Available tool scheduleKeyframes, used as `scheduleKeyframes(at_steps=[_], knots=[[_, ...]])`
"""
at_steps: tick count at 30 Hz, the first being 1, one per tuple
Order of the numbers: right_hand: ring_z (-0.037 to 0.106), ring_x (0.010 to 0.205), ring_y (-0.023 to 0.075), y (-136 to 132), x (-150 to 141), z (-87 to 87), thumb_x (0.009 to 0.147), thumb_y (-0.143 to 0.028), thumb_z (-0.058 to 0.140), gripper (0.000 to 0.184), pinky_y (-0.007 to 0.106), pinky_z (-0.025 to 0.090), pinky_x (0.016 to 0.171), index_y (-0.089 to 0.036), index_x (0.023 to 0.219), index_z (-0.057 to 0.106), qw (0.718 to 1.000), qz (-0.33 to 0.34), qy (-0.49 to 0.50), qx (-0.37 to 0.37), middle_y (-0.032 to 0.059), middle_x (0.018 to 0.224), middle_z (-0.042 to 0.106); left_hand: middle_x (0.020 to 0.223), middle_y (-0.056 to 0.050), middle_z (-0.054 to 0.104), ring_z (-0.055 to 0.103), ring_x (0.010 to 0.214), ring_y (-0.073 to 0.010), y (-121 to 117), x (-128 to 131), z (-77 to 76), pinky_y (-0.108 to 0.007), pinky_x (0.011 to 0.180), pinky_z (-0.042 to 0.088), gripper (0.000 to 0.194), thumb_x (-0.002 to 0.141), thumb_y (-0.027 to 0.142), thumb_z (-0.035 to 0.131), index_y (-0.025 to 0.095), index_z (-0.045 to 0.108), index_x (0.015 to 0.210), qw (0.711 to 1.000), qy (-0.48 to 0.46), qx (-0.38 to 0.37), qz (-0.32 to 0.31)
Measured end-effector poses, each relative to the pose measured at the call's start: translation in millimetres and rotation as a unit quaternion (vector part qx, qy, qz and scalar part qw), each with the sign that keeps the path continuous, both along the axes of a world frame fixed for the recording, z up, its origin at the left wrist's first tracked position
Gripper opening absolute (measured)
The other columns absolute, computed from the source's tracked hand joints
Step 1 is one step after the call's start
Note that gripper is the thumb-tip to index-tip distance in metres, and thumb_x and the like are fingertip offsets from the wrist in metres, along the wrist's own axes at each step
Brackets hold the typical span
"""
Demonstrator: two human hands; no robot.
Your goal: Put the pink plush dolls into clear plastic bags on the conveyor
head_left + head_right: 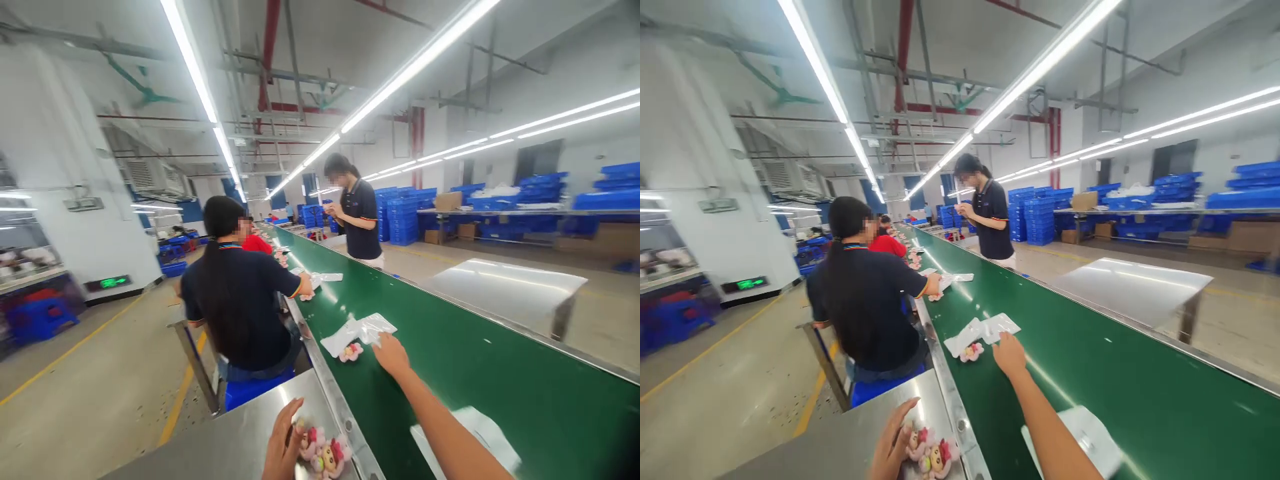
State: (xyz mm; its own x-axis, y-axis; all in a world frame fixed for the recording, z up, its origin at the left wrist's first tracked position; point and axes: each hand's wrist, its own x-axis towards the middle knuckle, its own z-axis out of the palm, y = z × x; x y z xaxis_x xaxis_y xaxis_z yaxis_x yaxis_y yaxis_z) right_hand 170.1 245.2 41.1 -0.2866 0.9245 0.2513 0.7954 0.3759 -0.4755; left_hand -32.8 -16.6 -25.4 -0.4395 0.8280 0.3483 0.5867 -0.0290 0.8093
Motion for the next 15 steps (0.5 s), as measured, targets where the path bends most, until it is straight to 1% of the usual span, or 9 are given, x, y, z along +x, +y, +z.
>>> scheduleKeyframes(at_steps=[2,3,5,7,8,9,11,13,15], knots=[[0.038,0.124,0.0301,21,-3,-9.7,0.075,-0.026,0.049,0.053,0.039,0.027,0.102,-0.002,0.122,0.049,0.999,0.031,-0.039,-0.001,0.0213,0.132,0.044,0.128,-0.008,0.053,0.044,0.121,-0.0227,3,0,-5.5,-0.038,0.103,0.034,0.049,0.083,0.051,0.04,0.02,0.056,0.117,0.999,-0.026,0.021,-0.008],[0.034,0.126,0.0314,33,-6,-16.8,0.075,-0.029,0.048,0.058,0.041,0.025,0.103,0.0,0.125,0.046,0.997,0.037,-0.063,-0.003,0.0228,0.134,0.04,0.126,-0.009,0.054,0.045,0.12,-0.0227,6,1,-7.1,-0.038,0.103,0.034,0.049,0.083,0.051,0.04,0.02,0.057,0.116,0.999,-0.028,0.037,-0.011],[0.027,0.131,0.0294,54,-11,-32.9,0.078,-0.044,0.041,0.068,0.044,0.024,0.104,-0.004,0.133,0.037,0.986,0.035,-0.161,-0.009,0.0167,0.142,0.03,0.124,-0.01,0.055,0.046,0.119,-0.0228,10,2,-8.0,-0.039,0.103,0.034,0.047,0.084,0.049,0.04,0.02,0.057,0.116,0.997,-0.027,0.068,-0.011],[0.022,0.133,0.0287,66,-12,-46.9,0.079,-0.054,0.033,0.071,0.051,0.023,0.103,-0.011,0.136,0.035,0.977,0.037,-0.21,-0.019,0.0099,0.145,0.026,0.123,-0.01,0.055,0.047,0.117,-0.0225,12,4,-5.3,-0.04,0.102,0.034,0.044,0.085,0.046,0.04,0.021,0.057,0.116,0.996,-0.032,0.081,-0.004],[0.022,0.133,0.0286,68,-10,-51.5,0.079,-0.057,0.029,0.071,0.053,0.023,0.102,-0.015,0.135,0.036,0.974,0.04,-0.222,-0.018,0.0075,0.145,0.027,0.123,-0.01,0.055,0.046,0.117,-0.0222,12,6,-2.8,-0.04,0.102,0.034,0.042,0.086,0.045,0.04,0.021,0.057,0.116,0.996,-0.038,0.077,-0.002],[0.024,0.132,0.0286,66,-6,-54.2,0.079,-0.057,0.026,0.068,0.055,0.023,0.101,-0.019,0.133,0.04,0.973,0.047,-0.226,-0.009,0.0064,0.143,0.03,0.123,-0.01,0.055,0.046,0.117,-0.0218,11,8,0.3,-0.039,0.102,0.034,0.041,0.086,0.044,0.041,0.021,0.057,0.116,0.996,-0.045,0.072,-0.001],[0.037,0.125,0.0296,57,5,-54.4,0.081,-0.054,0.022,0.059,0.056,0.025,0.098,-0.024,0.122,0.052,0.971,0.071,-0.228,0.025,0.0081,0.136,0.043,0.122,-0.009,0.055,0.045,0.118,-0.0211,8,13,7.2,-0.038,0.103,0.032,0.04,0.087,0.042,0.041,0.021,0.058,0.115,0.996,-0.058,0.064,-0.001],[0.053,0.109,0.0308,47,18,-50.8,0.082,-0.047,0.021,0.05,0.054,0.029,0.094,-0.029,0.1,0.064,0.965,0.105,-0.232,0.056,0.0122,0.119,0.058,0.121,-0.01,0.056,0.047,0.116,-0.0208,6,16,13.4,-0.037,0.103,0.032,0.039,0.087,0.041,0.041,0.02,0.059,0.114,0.996,-0.068,0.064,-0.004],[0.061,0.09,0.0316,42,35,-46.6,0.08,-0.043,0.025,0.043,0.052,0.035,0.084,-0.031,0.074,0.066,0.963,0.125,-0.228,0.074,0.0166,0.098,0.067,0.118,-0.01,0.058,0.049,0.114,-0.0209,5,16,18.1,-0.037,0.101,0.034,0.038,0.086,0.04,0.042,0.019,0.06,0.112,0.994,-0.074,0.075,-0.004]])
